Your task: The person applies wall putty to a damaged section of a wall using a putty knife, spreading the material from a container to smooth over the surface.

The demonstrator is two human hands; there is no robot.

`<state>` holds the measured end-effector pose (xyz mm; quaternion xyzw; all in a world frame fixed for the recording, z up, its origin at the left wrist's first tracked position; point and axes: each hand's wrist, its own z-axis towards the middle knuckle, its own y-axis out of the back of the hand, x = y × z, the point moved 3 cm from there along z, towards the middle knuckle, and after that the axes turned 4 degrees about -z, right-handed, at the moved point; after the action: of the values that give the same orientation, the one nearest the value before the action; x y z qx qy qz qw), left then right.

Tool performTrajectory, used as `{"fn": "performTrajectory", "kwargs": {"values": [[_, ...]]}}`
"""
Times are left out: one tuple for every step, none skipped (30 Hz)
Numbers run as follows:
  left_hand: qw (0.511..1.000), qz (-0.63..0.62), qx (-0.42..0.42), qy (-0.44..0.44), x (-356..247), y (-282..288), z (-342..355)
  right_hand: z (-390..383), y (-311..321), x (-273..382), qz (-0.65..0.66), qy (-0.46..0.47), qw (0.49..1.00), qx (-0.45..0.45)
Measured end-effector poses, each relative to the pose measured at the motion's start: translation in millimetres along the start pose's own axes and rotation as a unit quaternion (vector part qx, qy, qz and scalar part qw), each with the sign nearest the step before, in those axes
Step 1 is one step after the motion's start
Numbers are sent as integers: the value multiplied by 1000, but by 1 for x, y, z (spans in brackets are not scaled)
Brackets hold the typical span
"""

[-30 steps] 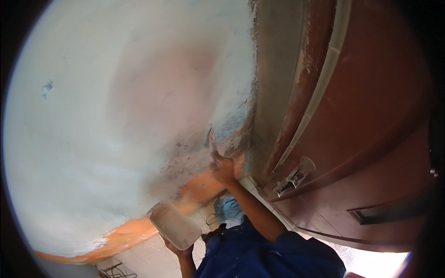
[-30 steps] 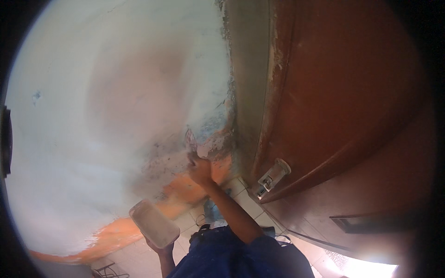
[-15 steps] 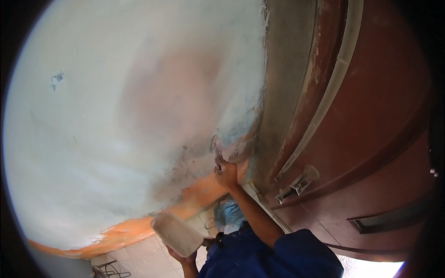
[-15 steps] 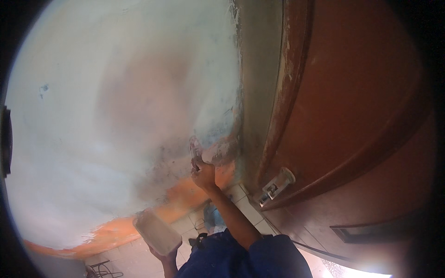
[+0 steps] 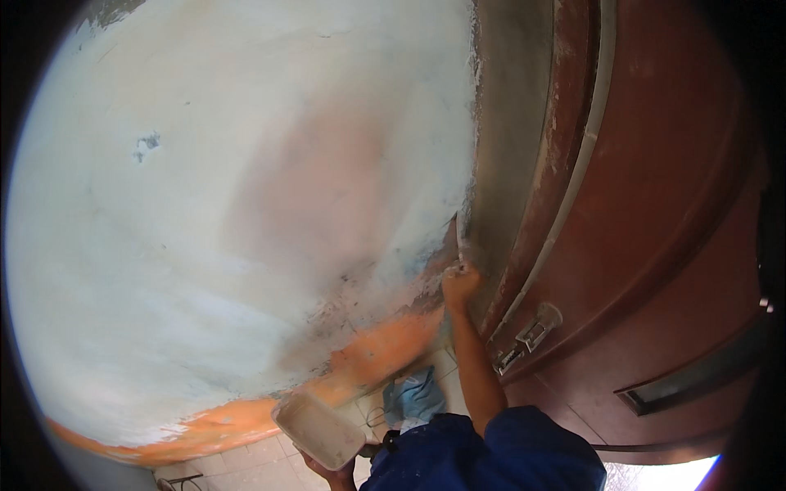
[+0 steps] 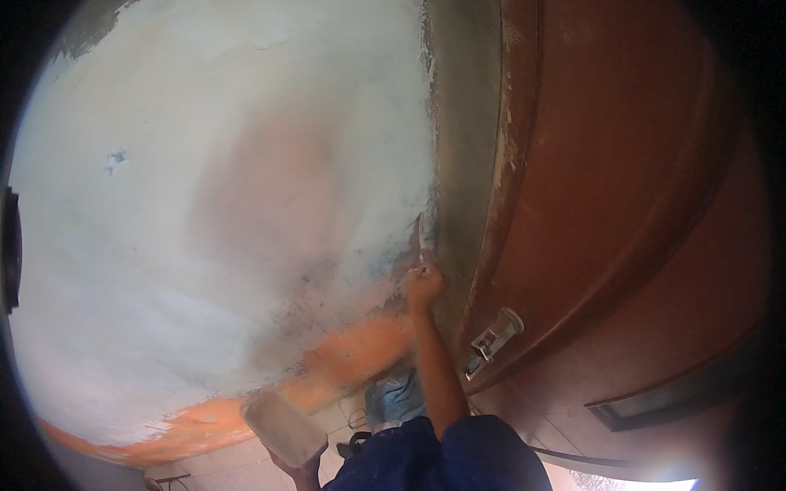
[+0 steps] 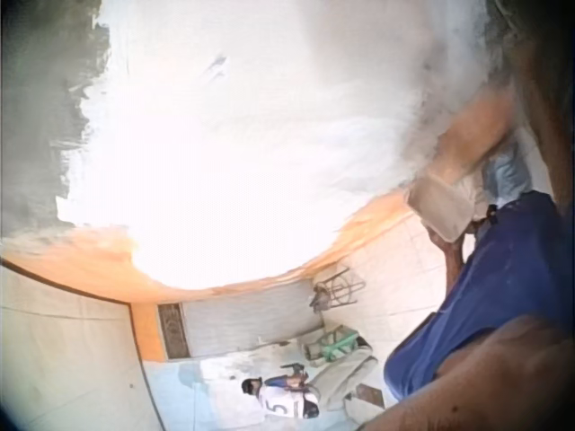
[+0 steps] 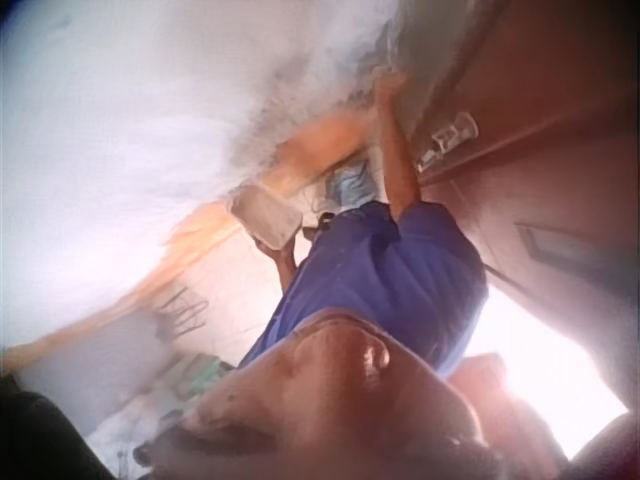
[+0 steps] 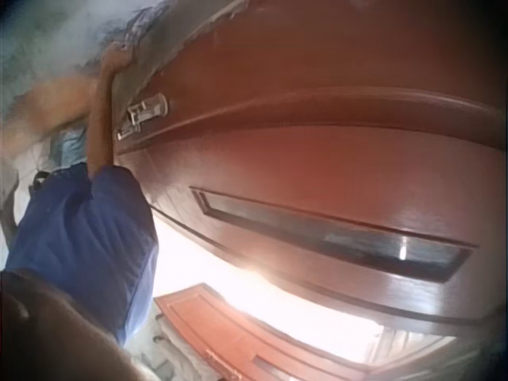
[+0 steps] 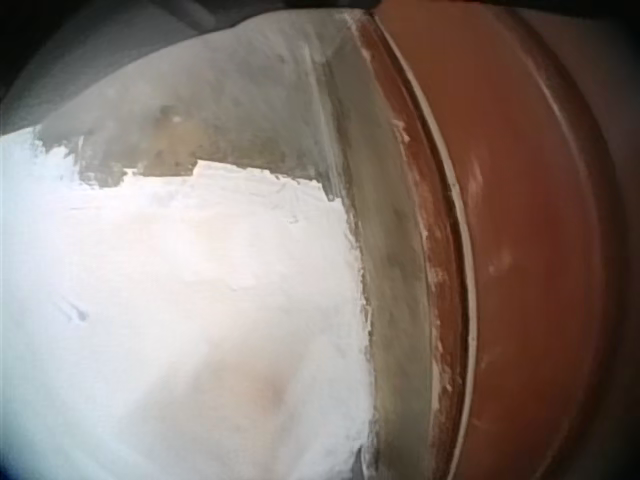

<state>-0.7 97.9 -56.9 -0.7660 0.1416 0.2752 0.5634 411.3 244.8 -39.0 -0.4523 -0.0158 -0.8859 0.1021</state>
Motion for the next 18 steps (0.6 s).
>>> {"fn": "performTrajectory", "kwargs": {"values": [[1000, -7, -5, 14, 0, -2, -3, -12, -8, -14, -15, -57, 997, 58], [1000, -13, -12, 25, -3, -4, -7, -25, -18, -4, -27, -116, 986, 118], [999, -8, -20, 33, -5, -10, -10, -41, -19, 7, 21, -128, 975, 178], [999, 0, -26, 30, -9, -11, -12, -59, -15, 31, 30, -87, 972, 218], [999, 8, -32, 30, -11, -12, -12, -75, -10, 54, 40, -45, 965, 255], [999, 22, -27, 35, -7, -13, -8, -87, 3, 57, -1, 54, 965, 256], [998, 56, -13, 20, -5, -15, -7, -93, 16, 51, -27, 79, 968, 236], [996, 87, 1, -1, -5, -18, -6, -93, 26, 44, -44, 109, 970, 214], [990, 137, 23, -40, -3, -23, -9, -92, 34, 37, -61, 138, 970, 193], [987, 153, 25, -51, -4, -22, -9, -79, 40, 30, -24, 66, 986, 150], [983, 169, 27, -60, -4, -22, -9, -59, 45, 29, 10, -5, 994, 107], [988, 151, 11, -39, -4, -19, -7, -31, 46, 35, -57, 9, 997, 58], [993, 121, -6, -16, -4, -19, -7, -5, 43, 42, -122, 23, 992, 9], [996, 89, -20, 9, -3, -20, -8, 14, 35, 38, -75, 102, 991, -48], [997, 45, -37, 40, -3, -25, -10, 18, 25, 22, -62, 96, 993, -32], [997, 27, -46, 55, -3, -26, -12, 21, 14, 7, -47, 89, 995, -16], [996, 8, -56, 71, -1, -27, -14, 15, -3, -11, -65, -6, 995, 70], [996, 14, -58, 70, 0, -25, -16, 5, -19, -21, -80, -102, 979, 157]]}}
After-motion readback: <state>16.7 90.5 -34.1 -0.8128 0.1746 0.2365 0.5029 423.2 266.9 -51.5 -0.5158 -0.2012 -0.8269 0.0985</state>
